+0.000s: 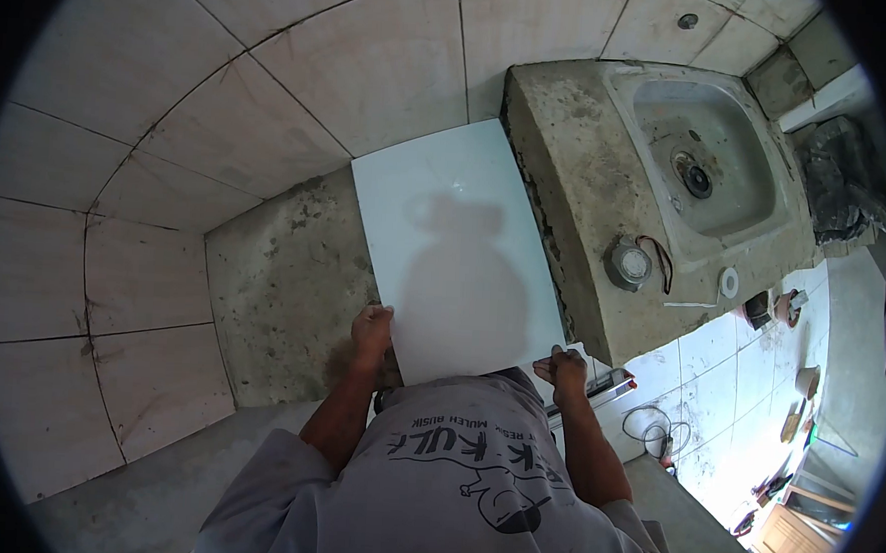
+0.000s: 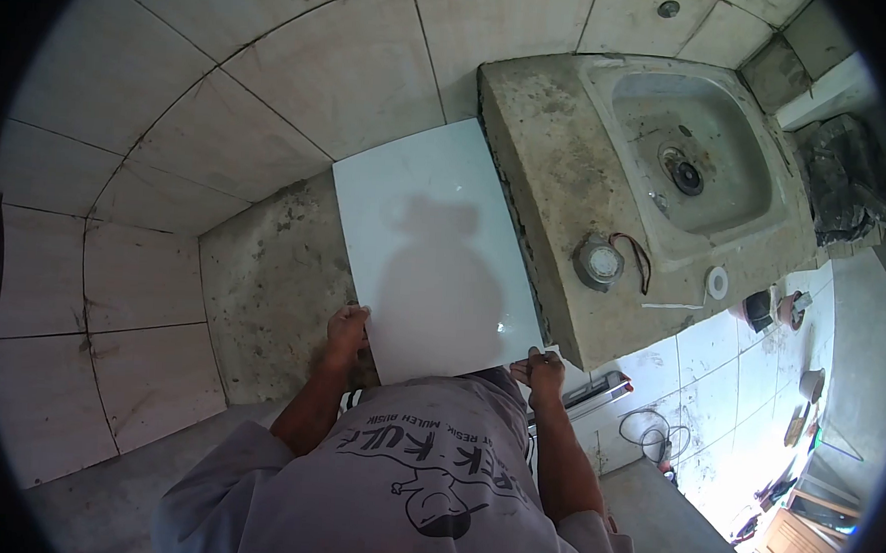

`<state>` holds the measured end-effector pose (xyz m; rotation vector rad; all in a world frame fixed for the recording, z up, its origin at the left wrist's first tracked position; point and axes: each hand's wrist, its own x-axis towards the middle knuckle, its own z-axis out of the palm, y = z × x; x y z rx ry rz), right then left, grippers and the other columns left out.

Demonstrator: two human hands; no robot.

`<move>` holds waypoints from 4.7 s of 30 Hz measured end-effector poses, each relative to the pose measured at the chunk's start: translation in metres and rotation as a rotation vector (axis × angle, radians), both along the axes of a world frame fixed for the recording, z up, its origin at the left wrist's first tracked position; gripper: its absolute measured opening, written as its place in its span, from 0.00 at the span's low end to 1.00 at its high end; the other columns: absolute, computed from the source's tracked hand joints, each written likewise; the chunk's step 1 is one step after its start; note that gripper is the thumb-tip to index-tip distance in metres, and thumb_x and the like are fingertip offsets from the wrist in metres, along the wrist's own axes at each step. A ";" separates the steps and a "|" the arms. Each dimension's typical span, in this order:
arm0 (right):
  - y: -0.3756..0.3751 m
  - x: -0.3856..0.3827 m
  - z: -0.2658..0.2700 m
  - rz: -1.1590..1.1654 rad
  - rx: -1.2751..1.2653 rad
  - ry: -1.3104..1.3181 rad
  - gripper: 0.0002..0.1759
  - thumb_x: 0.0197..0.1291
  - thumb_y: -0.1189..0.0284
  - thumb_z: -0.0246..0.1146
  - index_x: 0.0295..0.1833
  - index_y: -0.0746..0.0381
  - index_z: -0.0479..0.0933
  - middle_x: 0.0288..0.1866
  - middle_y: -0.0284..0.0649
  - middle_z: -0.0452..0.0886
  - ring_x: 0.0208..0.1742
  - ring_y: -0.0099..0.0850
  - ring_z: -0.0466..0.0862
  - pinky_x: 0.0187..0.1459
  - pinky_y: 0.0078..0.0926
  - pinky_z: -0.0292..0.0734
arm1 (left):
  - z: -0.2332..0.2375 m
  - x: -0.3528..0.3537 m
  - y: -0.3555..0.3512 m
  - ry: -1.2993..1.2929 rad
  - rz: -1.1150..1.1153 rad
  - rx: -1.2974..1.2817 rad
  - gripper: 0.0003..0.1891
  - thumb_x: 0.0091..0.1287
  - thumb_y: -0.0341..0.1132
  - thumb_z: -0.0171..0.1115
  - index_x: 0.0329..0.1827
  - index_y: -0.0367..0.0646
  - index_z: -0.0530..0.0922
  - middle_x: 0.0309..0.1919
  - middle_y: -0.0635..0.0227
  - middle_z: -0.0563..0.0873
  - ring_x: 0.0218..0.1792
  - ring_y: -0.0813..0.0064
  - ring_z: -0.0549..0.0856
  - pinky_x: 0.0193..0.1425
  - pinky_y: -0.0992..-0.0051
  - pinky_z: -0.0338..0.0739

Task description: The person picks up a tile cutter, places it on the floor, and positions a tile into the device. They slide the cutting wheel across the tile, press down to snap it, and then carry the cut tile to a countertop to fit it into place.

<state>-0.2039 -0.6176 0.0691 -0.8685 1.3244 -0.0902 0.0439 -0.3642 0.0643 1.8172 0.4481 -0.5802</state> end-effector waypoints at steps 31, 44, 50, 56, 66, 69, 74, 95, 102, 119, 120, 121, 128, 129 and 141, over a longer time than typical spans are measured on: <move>0.027 -0.008 -0.002 -0.084 -0.064 -0.094 0.12 0.64 0.69 0.54 0.37 0.68 0.64 0.29 0.50 0.77 0.29 0.38 0.83 0.32 0.30 0.83 | 0.014 0.001 0.020 0.189 -0.131 -0.103 0.20 0.62 0.40 0.59 0.55 0.39 0.75 0.34 0.68 0.80 0.33 0.75 0.82 0.36 0.74 0.77; 0.025 0.001 0.003 -0.159 -0.126 -0.018 0.12 0.62 0.71 0.56 0.33 0.70 0.66 0.23 0.45 0.74 0.22 0.36 0.82 0.27 0.28 0.82 | 0.016 0.005 0.011 0.176 -0.121 -0.013 0.20 0.62 0.42 0.57 0.51 0.37 0.76 0.36 0.64 0.79 0.33 0.68 0.82 0.39 0.69 0.78; 0.018 0.001 0.001 -0.141 -0.115 -0.015 0.12 0.62 0.71 0.56 0.35 0.71 0.66 0.23 0.45 0.75 0.22 0.36 0.82 0.27 0.28 0.83 | 0.006 0.006 0.012 0.177 -0.108 0.042 0.18 0.62 0.42 0.57 0.49 0.38 0.76 0.33 0.67 0.77 0.33 0.69 0.81 0.37 0.68 0.78; 0.018 0.003 0.006 -0.131 -0.146 0.013 0.12 0.61 0.71 0.56 0.33 0.71 0.68 0.24 0.44 0.75 0.23 0.35 0.82 0.27 0.28 0.83 | 0.006 0.008 0.011 0.191 -0.127 0.042 0.13 0.62 0.41 0.57 0.41 0.40 0.75 0.33 0.67 0.76 0.32 0.70 0.81 0.38 0.68 0.77; 0.010 0.003 0.004 -0.097 -0.145 0.063 0.12 0.60 0.71 0.57 0.33 0.71 0.70 0.25 0.44 0.76 0.23 0.34 0.82 0.25 0.28 0.82 | 0.010 0.008 0.002 0.200 -0.157 0.072 0.19 0.63 0.42 0.56 0.49 0.35 0.75 0.37 0.62 0.80 0.34 0.68 0.82 0.39 0.68 0.78; 0.007 0.004 0.008 -0.105 -0.128 0.076 0.12 0.60 0.71 0.58 0.34 0.72 0.71 0.25 0.45 0.77 0.23 0.35 0.82 0.25 0.29 0.82 | 0.011 0.012 0.000 0.238 -0.163 0.078 0.18 0.63 0.41 0.56 0.48 0.35 0.76 0.34 0.63 0.80 0.33 0.69 0.82 0.37 0.69 0.78; 0.007 0.007 0.011 -0.120 -0.147 0.098 0.11 0.55 0.75 0.59 0.33 0.75 0.72 0.24 0.49 0.79 0.20 0.37 0.82 0.23 0.29 0.80 | -0.004 0.030 0.010 0.108 -0.496 0.326 0.15 0.61 0.43 0.59 0.38 0.38 0.79 0.26 0.67 0.80 0.28 0.77 0.80 0.26 0.74 0.73; 0.001 0.000 -0.003 -0.008 -0.130 0.067 0.13 0.58 0.70 0.58 0.39 0.72 0.74 0.31 0.47 0.79 0.28 0.36 0.83 0.30 0.29 0.80 | 0.012 0.020 0.005 -0.212 -0.195 0.037 0.18 0.62 0.43 0.59 0.43 0.36 0.81 0.27 0.67 0.82 0.28 0.78 0.78 0.37 0.76 0.74; -0.004 0.006 0.003 0.093 -0.104 0.109 0.14 0.60 0.67 0.57 0.38 0.71 0.72 0.31 0.47 0.80 0.27 0.33 0.83 0.32 0.28 0.81 | 0.002 -0.032 0.073 0.094 -0.431 0.371 0.18 0.64 0.46 0.57 0.27 0.40 0.79 0.19 0.71 0.78 0.22 0.78 0.76 0.28 0.73 0.70; -0.005 -0.003 -0.006 0.089 -0.024 -0.001 0.15 0.64 0.68 0.54 0.41 0.73 0.70 0.33 0.53 0.80 0.35 0.41 0.84 0.36 0.32 0.84 | 0.009 -0.092 0.082 0.487 -0.367 0.041 0.20 0.65 0.46 0.58 0.30 0.34 0.81 0.25 0.66 0.82 0.26 0.77 0.78 0.32 0.74 0.71; -0.005 -0.003 -0.005 0.085 -0.024 -0.002 0.15 0.64 0.68 0.54 0.42 0.73 0.69 0.34 0.53 0.80 0.35 0.41 0.84 0.37 0.32 0.84 | 0.006 -0.095 0.082 0.456 -0.374 0.054 0.20 0.65 0.47 0.58 0.32 0.33 0.81 0.27 0.66 0.82 0.28 0.77 0.79 0.34 0.73 0.72; -0.005 -0.003 -0.004 0.086 -0.023 -0.004 0.16 0.64 0.67 0.54 0.43 0.73 0.69 0.35 0.53 0.79 0.35 0.40 0.84 0.37 0.31 0.83 | 0.002 -0.097 0.082 0.423 -0.375 0.067 0.21 0.65 0.47 0.59 0.34 0.33 0.81 0.28 0.65 0.83 0.30 0.77 0.79 0.36 0.72 0.72; -0.001 -0.006 0.006 0.009 0.030 -0.057 0.14 0.65 0.67 0.53 0.44 0.70 0.68 0.38 0.52 0.79 0.39 0.40 0.83 0.43 0.32 0.81 | -0.020 -0.090 0.089 0.652 -0.229 -0.102 0.15 0.63 0.45 0.61 0.29 0.42 0.80 0.23 0.70 0.78 0.25 0.78 0.76 0.29 0.74 0.70; -0.001 -0.007 0.007 -0.008 0.060 -0.072 0.13 0.65 0.68 0.52 0.44 0.69 0.69 0.39 0.52 0.79 0.40 0.40 0.83 0.44 0.32 0.80 | -0.030 -0.089 0.094 0.656 -0.243 -0.109 0.15 0.63 0.45 0.61 0.29 0.42 0.80 0.23 0.70 0.78 0.25 0.78 0.76 0.29 0.74 0.70; 0.001 -0.002 -0.017 0.027 0.112 -0.030 0.22 0.70 0.61 0.46 0.50 0.71 0.68 0.41 0.52 0.79 0.43 0.41 0.82 0.48 0.36 0.79 | 0.007 -0.094 0.091 0.483 -0.618 -0.062 0.16 0.56 0.40 0.65 0.40 0.35 0.83 0.31 0.67 0.85 0.31 0.76 0.80 0.35 0.74 0.75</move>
